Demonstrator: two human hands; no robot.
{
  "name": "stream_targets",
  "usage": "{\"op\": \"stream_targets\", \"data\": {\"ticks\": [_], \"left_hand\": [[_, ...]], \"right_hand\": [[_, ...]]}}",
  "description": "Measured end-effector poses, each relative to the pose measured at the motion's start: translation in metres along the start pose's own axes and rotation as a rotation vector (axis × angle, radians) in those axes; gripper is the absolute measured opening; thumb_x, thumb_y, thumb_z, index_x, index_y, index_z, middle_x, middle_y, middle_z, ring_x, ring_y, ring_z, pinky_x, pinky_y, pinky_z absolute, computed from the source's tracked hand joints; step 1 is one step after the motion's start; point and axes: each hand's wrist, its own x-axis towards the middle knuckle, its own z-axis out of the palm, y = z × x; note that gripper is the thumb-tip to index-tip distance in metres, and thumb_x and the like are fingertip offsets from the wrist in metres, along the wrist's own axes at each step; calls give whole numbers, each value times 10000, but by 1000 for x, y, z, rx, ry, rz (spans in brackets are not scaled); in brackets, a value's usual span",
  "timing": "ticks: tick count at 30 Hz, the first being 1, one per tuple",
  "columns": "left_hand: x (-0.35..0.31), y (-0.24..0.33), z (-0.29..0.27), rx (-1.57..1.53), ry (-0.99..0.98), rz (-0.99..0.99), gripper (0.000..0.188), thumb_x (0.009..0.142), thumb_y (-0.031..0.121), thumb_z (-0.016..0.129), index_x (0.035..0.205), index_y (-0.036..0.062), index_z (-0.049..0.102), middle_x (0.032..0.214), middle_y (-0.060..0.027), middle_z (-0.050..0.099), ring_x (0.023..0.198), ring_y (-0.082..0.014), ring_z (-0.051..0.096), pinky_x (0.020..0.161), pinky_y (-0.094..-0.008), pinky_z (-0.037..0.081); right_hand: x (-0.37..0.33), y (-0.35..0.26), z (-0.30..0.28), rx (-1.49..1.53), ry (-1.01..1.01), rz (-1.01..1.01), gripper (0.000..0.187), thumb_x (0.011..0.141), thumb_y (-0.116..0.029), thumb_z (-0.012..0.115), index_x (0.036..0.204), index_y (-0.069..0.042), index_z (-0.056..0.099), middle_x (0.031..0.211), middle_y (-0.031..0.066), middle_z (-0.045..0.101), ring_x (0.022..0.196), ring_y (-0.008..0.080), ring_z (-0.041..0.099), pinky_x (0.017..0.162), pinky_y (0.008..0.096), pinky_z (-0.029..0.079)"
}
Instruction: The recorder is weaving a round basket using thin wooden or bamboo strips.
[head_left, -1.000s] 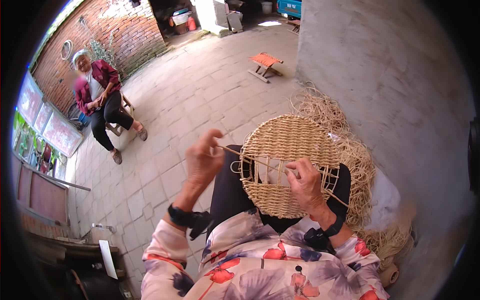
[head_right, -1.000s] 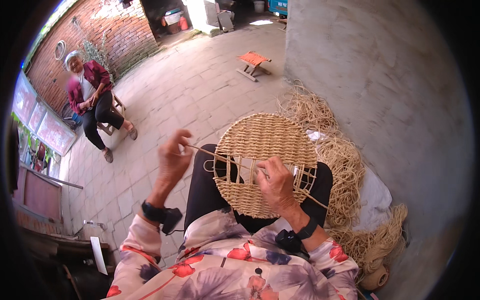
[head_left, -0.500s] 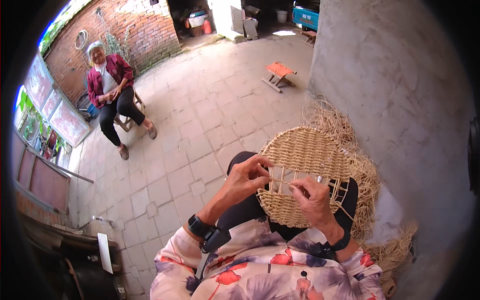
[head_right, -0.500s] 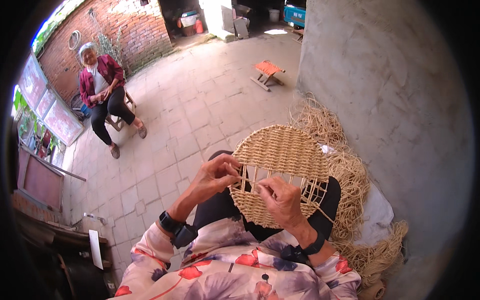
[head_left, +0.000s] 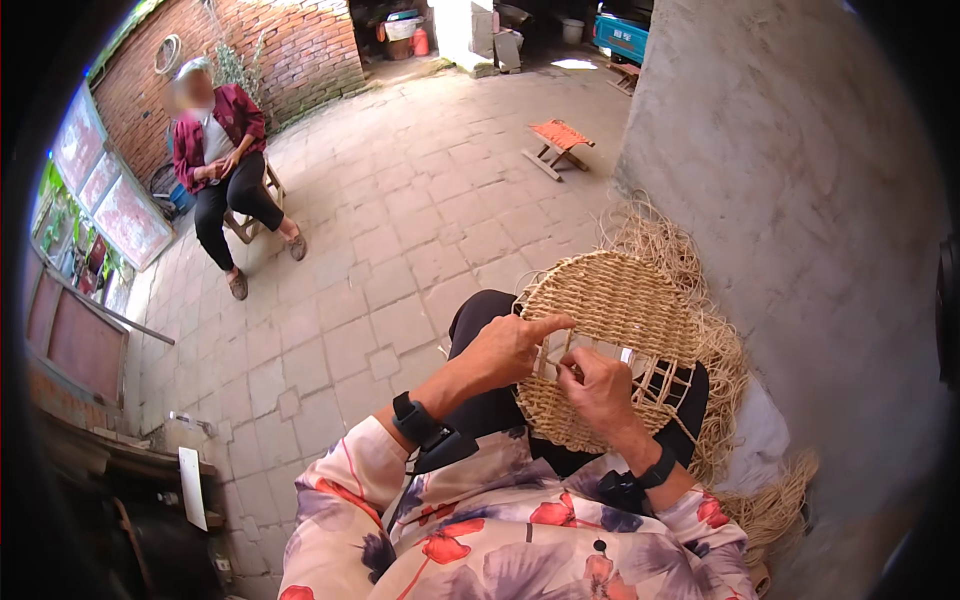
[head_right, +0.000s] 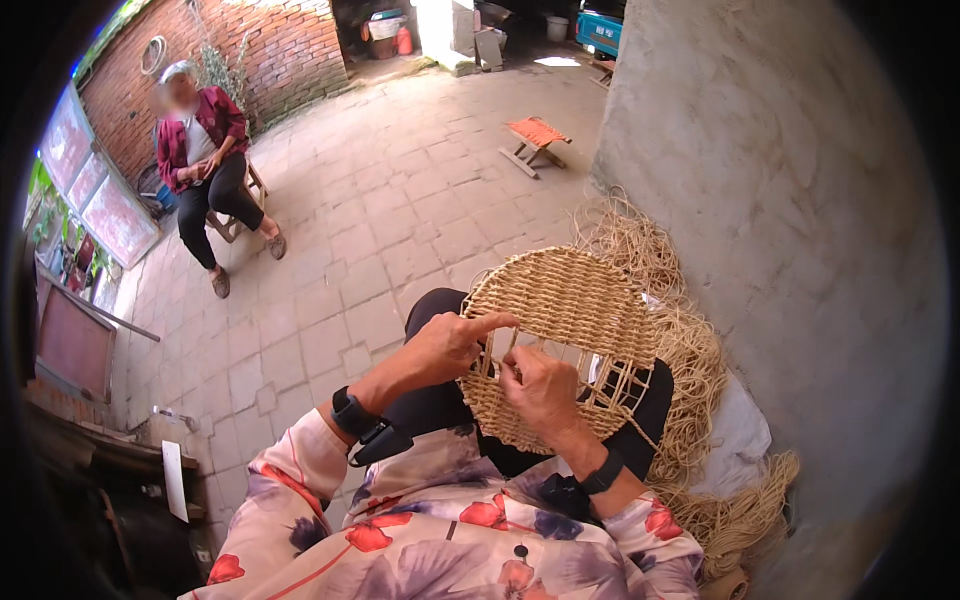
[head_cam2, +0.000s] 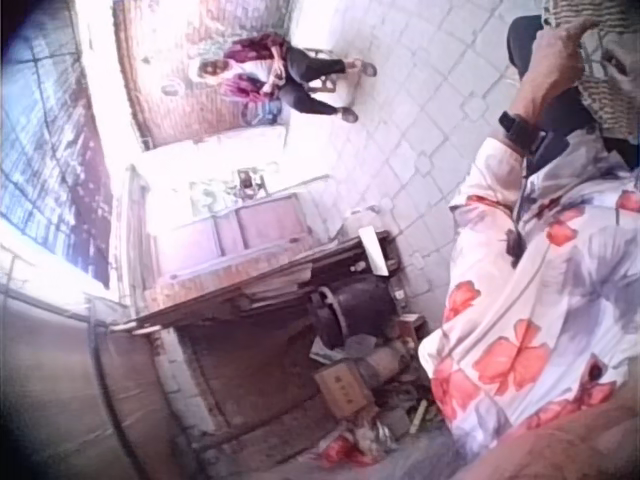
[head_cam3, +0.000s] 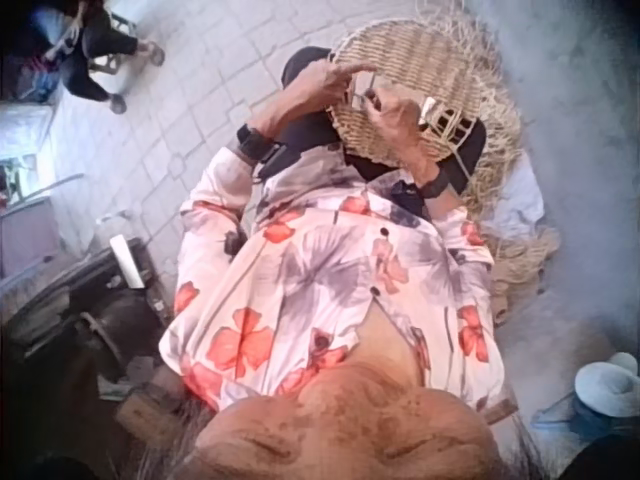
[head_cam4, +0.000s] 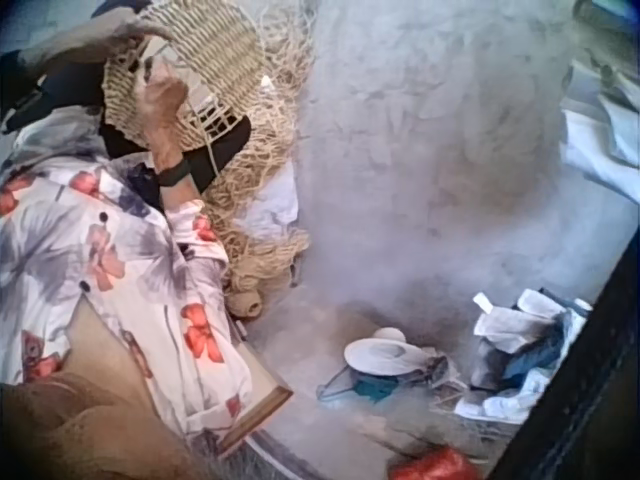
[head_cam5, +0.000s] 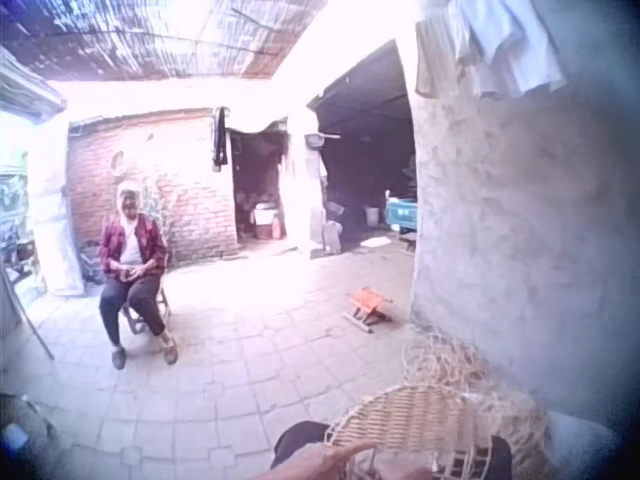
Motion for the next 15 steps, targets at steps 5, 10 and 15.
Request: {"op": "stream_targets", "data": {"ticks": [5,10,15], "left_hand": [[-5,3,5,79,60,116,551,775,-30,560,1282,185,583,620,-179,575,583,-348,599,542,-422,462],[-10,-7,-31,-115,86,30,421,800,-49,509,1177,117,594,613,-104,565,538,-198,558,534,-324,460],[-33,-31,-57,-381,433,-101,253,839,8,559,1079,40,632,642,-9,569,599,-54,494,544,-257,434]], "right_hand": [[-3,-2,11,48,-33,78,89,810,-120,692,811,-47,642,747,133,655,672,320,657,610,432,500],[1,-1,6,185,-47,82,69,823,-91,680,826,-34,642,747,147,643,684,316,649,609,418,488],[2,-4,9,143,-2,156,71,836,-69,669,806,-14,635,701,110,631,606,231,619,564,341,465]]}}
